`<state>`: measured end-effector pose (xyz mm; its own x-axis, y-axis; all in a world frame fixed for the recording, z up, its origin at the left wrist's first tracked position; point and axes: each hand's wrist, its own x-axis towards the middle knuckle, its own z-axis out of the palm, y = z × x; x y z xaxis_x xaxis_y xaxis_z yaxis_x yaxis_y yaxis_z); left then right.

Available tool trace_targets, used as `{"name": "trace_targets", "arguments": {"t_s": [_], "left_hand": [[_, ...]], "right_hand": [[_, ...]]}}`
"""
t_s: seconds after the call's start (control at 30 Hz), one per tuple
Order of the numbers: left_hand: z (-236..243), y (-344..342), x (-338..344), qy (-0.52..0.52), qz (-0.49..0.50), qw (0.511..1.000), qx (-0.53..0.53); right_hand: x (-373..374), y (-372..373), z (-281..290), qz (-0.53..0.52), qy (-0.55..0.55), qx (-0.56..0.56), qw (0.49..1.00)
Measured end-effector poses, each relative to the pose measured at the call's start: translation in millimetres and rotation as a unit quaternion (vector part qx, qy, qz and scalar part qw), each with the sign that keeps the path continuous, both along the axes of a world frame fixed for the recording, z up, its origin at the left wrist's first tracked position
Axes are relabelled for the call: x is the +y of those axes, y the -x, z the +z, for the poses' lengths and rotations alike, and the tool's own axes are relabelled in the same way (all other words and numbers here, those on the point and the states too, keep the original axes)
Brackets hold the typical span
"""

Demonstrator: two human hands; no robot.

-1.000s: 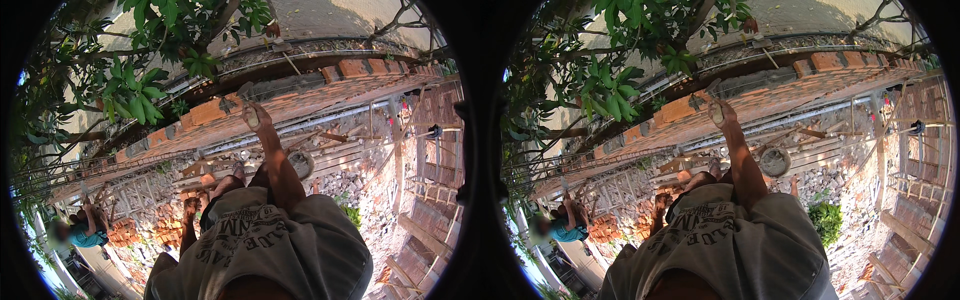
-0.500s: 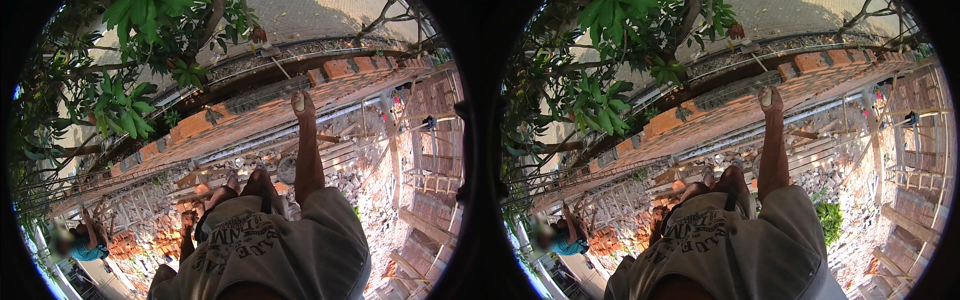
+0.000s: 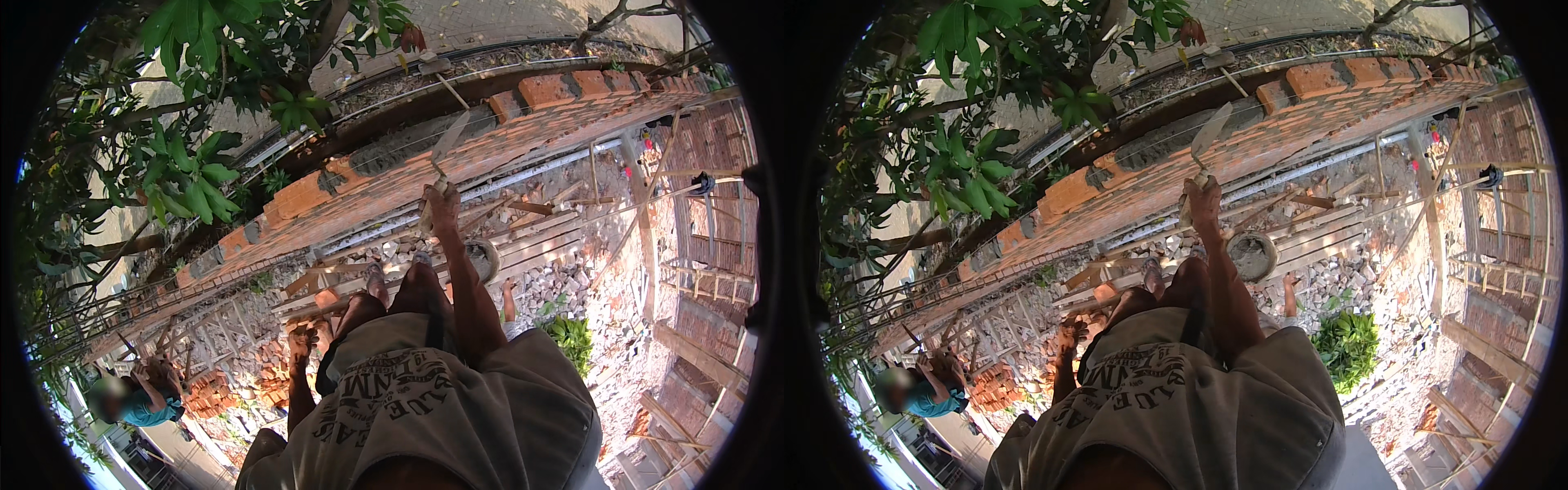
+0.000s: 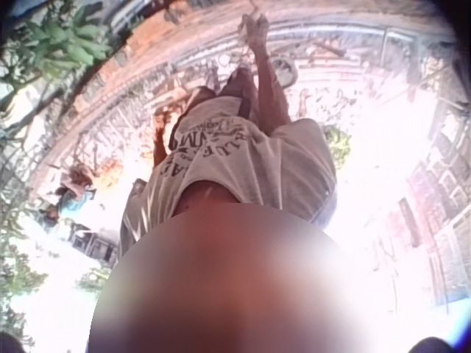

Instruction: The person scoops mortar from a bucket and applies it to a brick wall using a trowel. They place bricks onto the mortar, tap them into position, and scrape off excess mortar. The person repeats this process to build up the wall.

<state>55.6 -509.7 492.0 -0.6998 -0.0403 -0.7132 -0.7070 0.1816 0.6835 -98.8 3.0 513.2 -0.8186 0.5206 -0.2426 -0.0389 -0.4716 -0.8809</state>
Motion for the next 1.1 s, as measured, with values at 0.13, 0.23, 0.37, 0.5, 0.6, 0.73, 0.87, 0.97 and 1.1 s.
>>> {"name": "trace_targets", "arguments": {"t_s": [0.13,0.23,0.37,0.5,0.6,0.73,0.87,0.97,1.1], "left_hand": [[-9.5,-3.4,-9.5,-0.183,0.105,0.965,-0.155],[-3.8,-17.7,5.3,-0.050,0.072,0.981,-0.171],[15.4,-34.2,29.8,0.070,-0.026,0.992,-0.104],[19.4,-30.4,29.0,0.081,-0.033,0.992,-0.089],[14.5,-17.3,9.9,0.041,0.015,0.978,-0.205],[11.5,-14.7,-7.9,0.027,0.013,0.992,-0.123],[18.0,-7.0,-28.9,0.074,-0.110,0.987,-0.093],[21.1,6.6,-54.6,0.139,-0.208,0.952,-0.177],[6.3,23.0,-80.4,0.152,-0.252,0.945,-0.141]], "right_hand": [[57.9,-3.9,-43.1,-0.088,0.000,-0.019,0.996],[76.8,-4.6,-66.1,-0.060,-0.025,-0.060,0.996],[43.2,-2.4,-85.8,-0.039,-0.019,-0.026,0.999],[-1.1,5.3,-100.7,-0.036,-0.142,0.021,0.989],[-30.8,13.9,-111.5,-0.003,0.012,-0.070,0.997],[-87.2,16.2,-125.5,-0.100,0.053,-0.040,0.993],[-131.3,18.8,-133.1,0.034,-0.095,-0.076,0.992],[-183.0,28.6,-126.5,-0.020,0.014,-0.022,0.999],[-224.7,15.2,-111.0,0.037,-0.290,-0.100,0.951]]}}
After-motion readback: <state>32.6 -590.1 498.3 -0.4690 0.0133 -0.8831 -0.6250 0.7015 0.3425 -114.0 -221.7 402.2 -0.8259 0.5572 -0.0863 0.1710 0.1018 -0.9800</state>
